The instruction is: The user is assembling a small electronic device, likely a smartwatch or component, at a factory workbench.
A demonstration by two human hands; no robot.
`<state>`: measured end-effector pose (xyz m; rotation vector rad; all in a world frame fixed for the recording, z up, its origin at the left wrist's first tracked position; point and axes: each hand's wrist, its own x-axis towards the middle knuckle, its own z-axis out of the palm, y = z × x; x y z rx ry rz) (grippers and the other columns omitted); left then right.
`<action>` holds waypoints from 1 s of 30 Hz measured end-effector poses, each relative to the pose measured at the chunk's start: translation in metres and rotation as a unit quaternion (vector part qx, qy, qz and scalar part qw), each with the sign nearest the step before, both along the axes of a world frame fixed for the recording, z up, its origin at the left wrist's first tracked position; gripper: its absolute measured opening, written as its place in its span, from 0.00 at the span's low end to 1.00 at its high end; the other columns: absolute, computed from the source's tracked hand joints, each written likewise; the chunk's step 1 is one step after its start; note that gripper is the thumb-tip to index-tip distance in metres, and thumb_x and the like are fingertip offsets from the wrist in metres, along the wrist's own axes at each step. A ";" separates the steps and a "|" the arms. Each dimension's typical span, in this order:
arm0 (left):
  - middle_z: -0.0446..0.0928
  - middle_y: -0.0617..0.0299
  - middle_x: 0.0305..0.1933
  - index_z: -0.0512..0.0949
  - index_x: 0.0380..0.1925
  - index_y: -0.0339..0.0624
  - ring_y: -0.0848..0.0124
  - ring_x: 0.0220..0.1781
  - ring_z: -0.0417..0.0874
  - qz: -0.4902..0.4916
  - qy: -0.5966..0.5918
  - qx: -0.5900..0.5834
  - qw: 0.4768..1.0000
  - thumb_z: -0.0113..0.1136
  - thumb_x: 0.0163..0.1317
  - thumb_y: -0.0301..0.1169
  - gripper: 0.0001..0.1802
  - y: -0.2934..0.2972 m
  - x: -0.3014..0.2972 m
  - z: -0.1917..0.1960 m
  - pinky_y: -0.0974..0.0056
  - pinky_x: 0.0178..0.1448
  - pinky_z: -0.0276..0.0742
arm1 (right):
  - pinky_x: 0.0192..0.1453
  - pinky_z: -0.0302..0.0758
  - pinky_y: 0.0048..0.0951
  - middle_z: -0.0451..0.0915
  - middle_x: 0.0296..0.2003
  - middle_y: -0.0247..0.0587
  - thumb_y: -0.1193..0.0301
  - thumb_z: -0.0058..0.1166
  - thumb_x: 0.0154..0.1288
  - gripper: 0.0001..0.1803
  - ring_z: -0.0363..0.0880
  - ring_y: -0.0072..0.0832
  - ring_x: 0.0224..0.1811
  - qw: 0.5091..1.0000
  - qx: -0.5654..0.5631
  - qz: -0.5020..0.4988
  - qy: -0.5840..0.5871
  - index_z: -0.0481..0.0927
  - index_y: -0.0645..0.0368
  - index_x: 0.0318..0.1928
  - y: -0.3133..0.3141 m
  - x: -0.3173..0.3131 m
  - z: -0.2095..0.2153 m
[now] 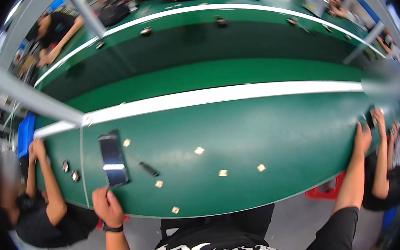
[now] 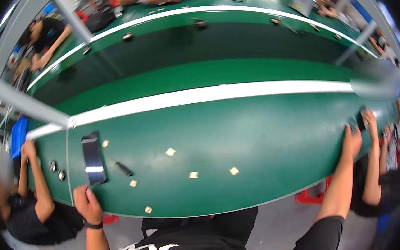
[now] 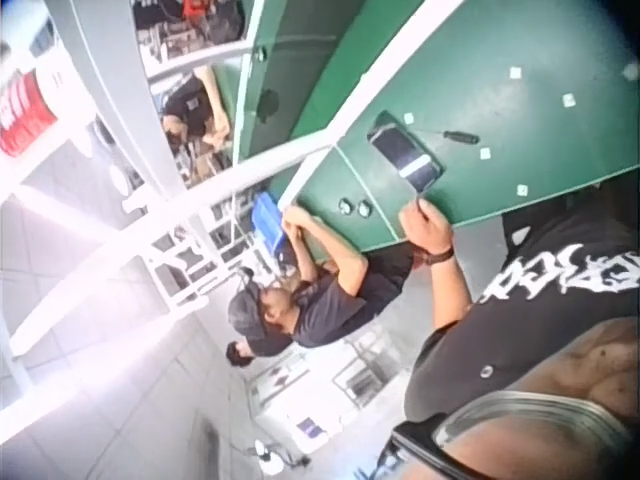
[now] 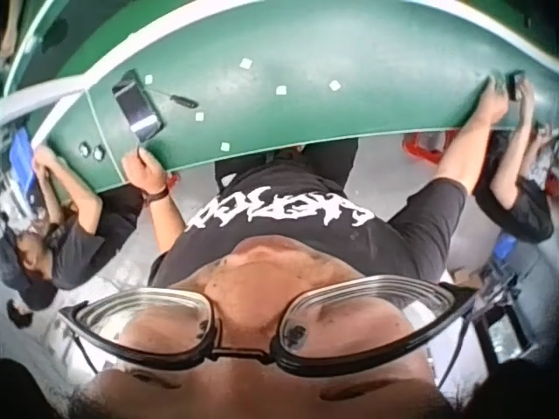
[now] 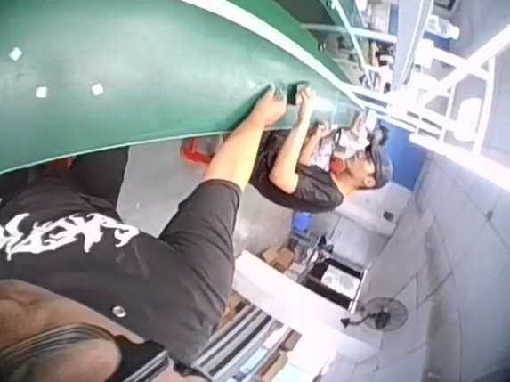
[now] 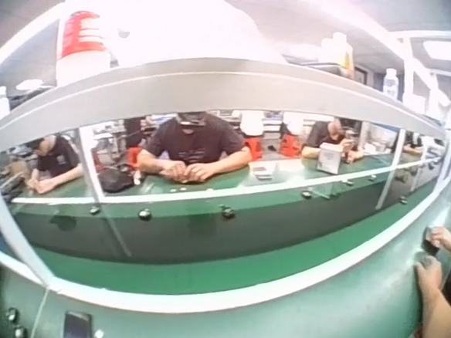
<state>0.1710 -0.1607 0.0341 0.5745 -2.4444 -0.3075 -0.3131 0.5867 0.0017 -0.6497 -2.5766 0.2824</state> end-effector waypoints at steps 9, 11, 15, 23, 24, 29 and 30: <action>0.79 0.50 0.35 0.80 0.38 0.33 0.54 0.31 0.78 -0.038 0.087 -0.041 0.995 0.61 0.56 0.20 0.09 -0.013 0.002 -0.006 0.55 0.34 0.74 | 0.61 0.76 0.33 0.83 0.56 0.53 0.50 0.68 0.63 0.37 0.82 0.34 0.57 0.988 -0.118 0.089 -0.045 0.78 0.68 0.60 -0.013 0.026 -0.010; 0.80 0.51 0.34 0.80 0.37 0.34 0.54 0.31 0.79 -0.049 0.093 -0.052 0.993 0.61 0.55 0.20 0.09 -0.009 0.004 -0.006 0.55 0.34 0.75 | 0.61 0.75 0.30 0.84 0.52 0.50 0.60 0.72 0.61 0.32 0.81 0.31 0.55 0.966 -0.176 0.188 0.001 0.79 0.70 0.59 -0.059 0.052 -0.016; 0.81 0.55 0.35 0.81 0.35 0.38 0.55 0.32 0.80 -0.190 0.105 0.039 0.975 0.65 0.52 0.21 0.09 0.036 -0.015 0.006 0.55 0.35 0.77 | 0.61 0.76 0.32 0.83 0.52 0.49 0.68 0.74 0.58 0.32 0.82 0.32 0.53 0.933 -0.217 0.288 -0.007 0.78 0.70 0.60 -0.190 0.125 0.004; 0.77 0.53 0.60 0.68 0.68 0.36 0.70 0.54 0.83 -0.292 -0.044 0.735 0.611 0.55 0.74 0.30 0.25 0.112 -0.065 0.026 0.63 0.55 0.80 | 0.45 0.78 0.23 0.81 0.42 0.37 0.76 0.79 0.45 0.32 0.80 0.21 0.39 0.765 -0.347 0.528 -0.122 0.80 0.61 0.54 -0.418 0.314 0.085; 0.76 0.54 0.63 0.63 0.71 0.36 0.70 0.58 0.81 -0.314 -0.073 0.793 0.517 0.52 0.76 0.31 0.27 0.113 -0.066 0.028 0.63 0.59 0.79 | 0.46 0.79 0.24 0.81 0.44 0.39 0.76 0.80 0.44 0.33 0.82 0.24 0.40 0.744 -0.272 0.603 -0.095 0.80 0.59 0.54 -0.435 0.330 0.095; 0.75 0.53 0.65 0.64 0.71 0.34 0.64 0.64 0.77 -0.316 -0.005 0.665 0.676 0.55 0.74 0.32 0.28 0.103 -0.049 0.029 0.59 0.67 0.74 | 0.39 0.81 0.27 0.80 0.50 0.42 0.73 0.80 0.45 0.32 0.81 0.27 0.41 0.712 -0.288 0.634 -0.091 0.81 0.59 0.53 -0.465 0.363 0.094; 0.75 0.51 0.64 0.67 0.68 0.34 0.59 0.63 0.78 -0.284 0.039 0.431 0.856 0.58 0.71 0.32 0.28 0.083 -0.049 0.031 0.57 0.66 0.74 | 0.36 0.79 0.25 0.80 0.50 0.42 0.73 0.81 0.45 0.32 0.80 0.24 0.37 0.724 -0.304 0.610 -0.107 0.81 0.59 0.53 -0.464 0.364 0.094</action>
